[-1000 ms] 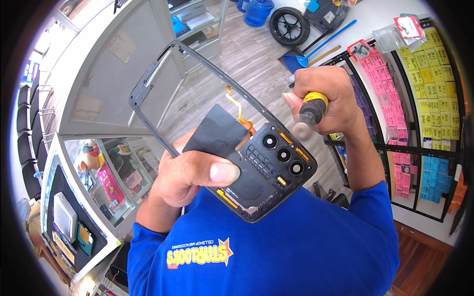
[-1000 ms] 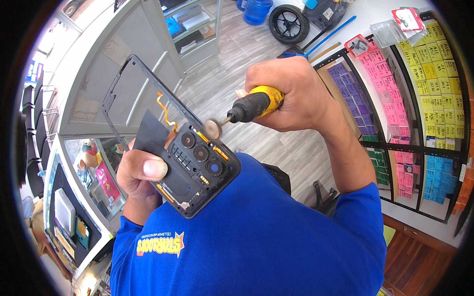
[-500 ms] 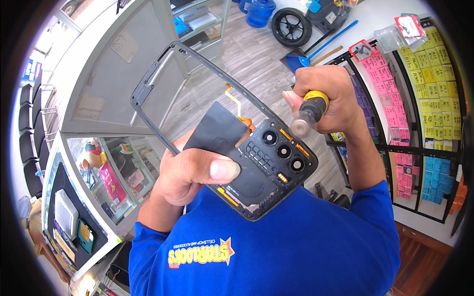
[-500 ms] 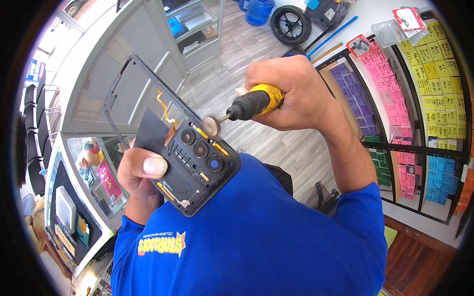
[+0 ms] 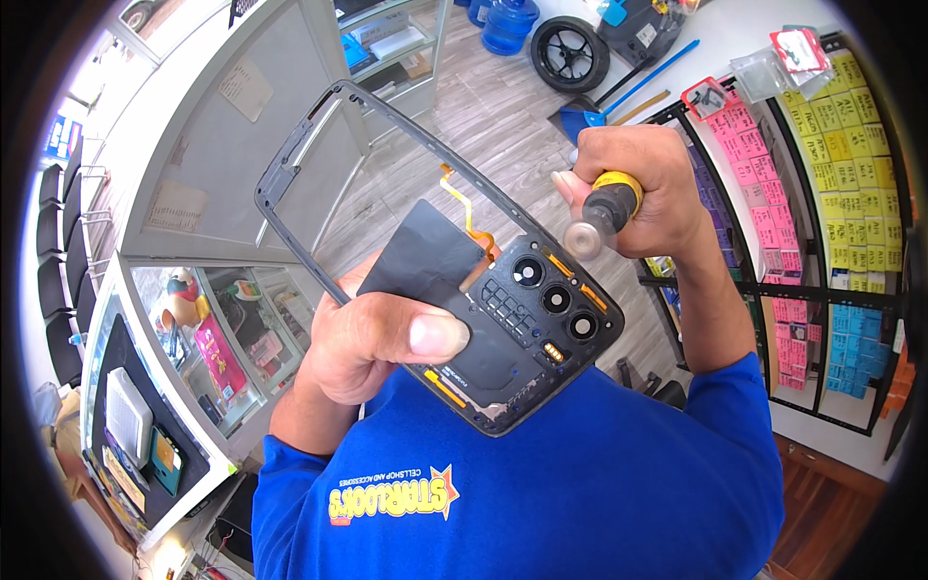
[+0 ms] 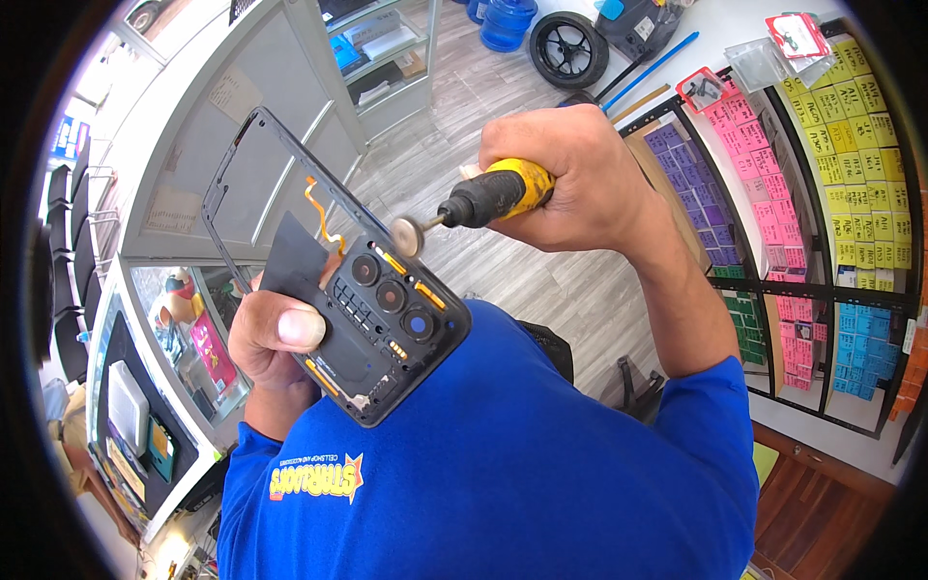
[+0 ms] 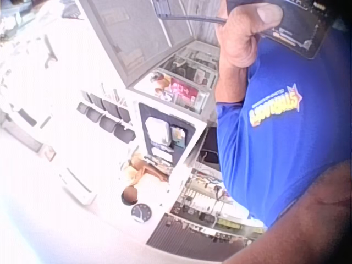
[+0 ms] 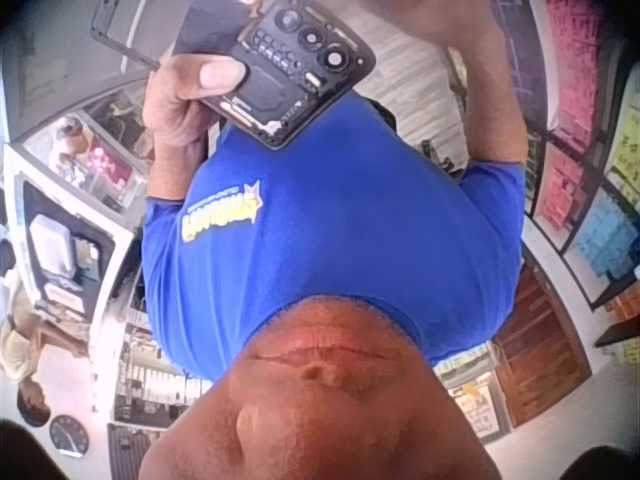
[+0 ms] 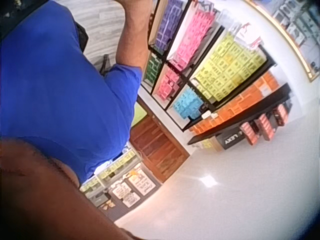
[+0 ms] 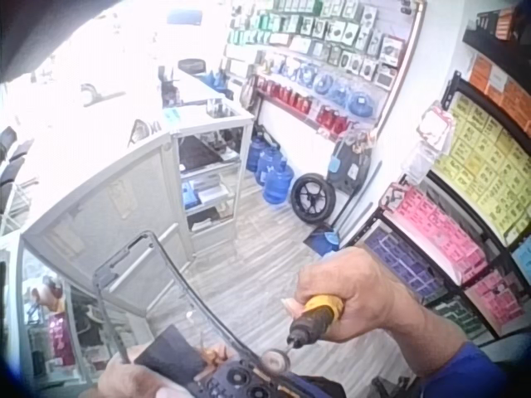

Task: The person applies adhesive to the edges of a smartphone back cover, then aligns and presses the back cover onto the phone chassis. The person repeatedly presses along the edges to secure the cover and inspects the assembled device.

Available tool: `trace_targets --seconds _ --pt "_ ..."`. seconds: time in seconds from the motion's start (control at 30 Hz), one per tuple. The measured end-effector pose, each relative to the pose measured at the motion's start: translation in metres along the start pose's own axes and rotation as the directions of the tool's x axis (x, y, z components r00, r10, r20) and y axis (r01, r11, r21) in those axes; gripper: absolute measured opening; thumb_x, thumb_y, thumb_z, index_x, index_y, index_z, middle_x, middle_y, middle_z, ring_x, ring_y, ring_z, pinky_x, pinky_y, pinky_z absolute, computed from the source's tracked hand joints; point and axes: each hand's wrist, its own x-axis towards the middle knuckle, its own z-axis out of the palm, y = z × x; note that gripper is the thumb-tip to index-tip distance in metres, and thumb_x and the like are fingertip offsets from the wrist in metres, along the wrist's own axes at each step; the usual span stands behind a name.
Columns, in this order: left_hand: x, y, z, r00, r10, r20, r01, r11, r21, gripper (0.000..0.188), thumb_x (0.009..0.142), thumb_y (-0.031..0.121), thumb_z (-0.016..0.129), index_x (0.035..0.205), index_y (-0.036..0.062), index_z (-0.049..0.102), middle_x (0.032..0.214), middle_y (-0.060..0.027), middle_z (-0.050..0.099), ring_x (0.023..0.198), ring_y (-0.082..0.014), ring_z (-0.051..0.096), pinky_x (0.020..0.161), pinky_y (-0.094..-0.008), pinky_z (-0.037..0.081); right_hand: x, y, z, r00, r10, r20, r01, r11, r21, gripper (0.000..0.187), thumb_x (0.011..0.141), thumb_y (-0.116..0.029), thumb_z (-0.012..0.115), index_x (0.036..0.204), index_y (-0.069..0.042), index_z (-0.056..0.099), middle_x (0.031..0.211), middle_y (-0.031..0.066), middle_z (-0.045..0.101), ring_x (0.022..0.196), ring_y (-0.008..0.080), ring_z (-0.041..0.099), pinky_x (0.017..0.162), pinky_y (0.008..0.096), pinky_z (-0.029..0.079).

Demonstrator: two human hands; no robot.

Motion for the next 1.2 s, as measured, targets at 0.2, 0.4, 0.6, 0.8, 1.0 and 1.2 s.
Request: trace_targets --seconds 0.2,0.4,0.6,0.8,1.0,1.2 --pt "-0.003 0.002 0.000 0.999 -0.034 0.017 0.034 0.999 -0.011 0.069 0.064 0.020 0.065 0.124 -0.0107 0.057 0.112 -0.0375 0.062 0.085 -0.0422 0.070 0.076 -0.0509 0.062 -0.001 -0.002 -0.008 0.994 0.035 0.101 -0.033 0.999 -0.019 0.028 0.067 -0.014 0.086 0.082 -0.008 0.064 0.070 0.0079 0.063 0.061 0.0278 0.062 0.055 0.0345 0.048" --pt "-0.003 0.001 0.000 0.998 -0.048 0.041 0.050 0.997 -0.051 0.069 0.064 0.020 0.065 0.125 -0.0101 0.057 0.115 -0.0375 0.061 0.084 -0.0415 0.070 0.076 -0.0503 0.062 0.001 -0.005 0.001 1.000 -0.022 -0.014 0.022 1.000 -0.015 0.027 0.075 -0.002 0.077 0.065 -0.007 0.052 0.058 0.0047 0.047 0.047 0.0200 0.045 0.045 0.0325 0.032" --pt "-0.005 0.006 0.008 0.997 -0.050 0.052 0.056 0.993 -0.104 0.066 0.063 0.020 0.065 0.122 -0.0093 0.058 0.108 -0.0356 0.063 0.083 -0.0408 0.070 0.077 -0.0501 0.062 0.000 -0.007 -0.009 0.994 0.011 0.112 -0.007 1.000 -0.030 0.028 0.067 -0.013 0.086 0.083 -0.009 0.064 0.071 0.0076 0.063 0.062 0.0285 0.063 0.056 0.0353 0.049" --pt "-0.007 0.006 0.008 0.999 -0.030 0.015 0.031 0.997 -0.073 0.064 0.062 0.020 0.064 0.119 -0.0085 0.059 0.101 -0.0347 0.066 0.083 -0.0417 0.070 0.077 -0.0508 0.063 0.000 -0.006 -0.006 0.996 0.020 0.091 -0.018 0.999 -0.027 0.028 0.067 -0.013 0.086 0.083 -0.009 0.064 0.073 0.0079 0.064 0.063 0.0292 0.064 0.057 0.0354 0.050" --pt "-0.009 0.005 0.009 0.999 -0.037 0.002 0.037 0.995 -0.090 0.066 0.061 0.020 0.064 0.120 -0.0092 0.059 0.101 -0.0333 0.067 0.084 -0.0412 0.071 0.078 -0.0506 0.063 0.001 -0.008 0.003 0.998 -0.054 -0.018 0.054 0.998 -0.039 0.027 0.076 -0.003 0.078 0.066 -0.007 0.053 0.057 0.0043 0.048 0.047 0.0191 0.046 0.045 0.0323 0.033" --pt "-0.010 0.007 0.003 0.997 -0.069 0.034 0.071 0.996 -0.054 0.066 0.062 0.020 0.064 0.121 -0.0088 0.059 0.109 -0.0364 0.064 0.086 -0.0432 0.070 0.078 -0.0517 0.062 0.003 -0.007 -0.004 0.996 0.000 0.094 0.002 1.000 -0.018 0.026 0.070 -0.015 0.086 0.082 -0.008 0.064 0.072 0.0078 0.064 0.063 0.0289 0.063 0.057 0.0349 0.050"
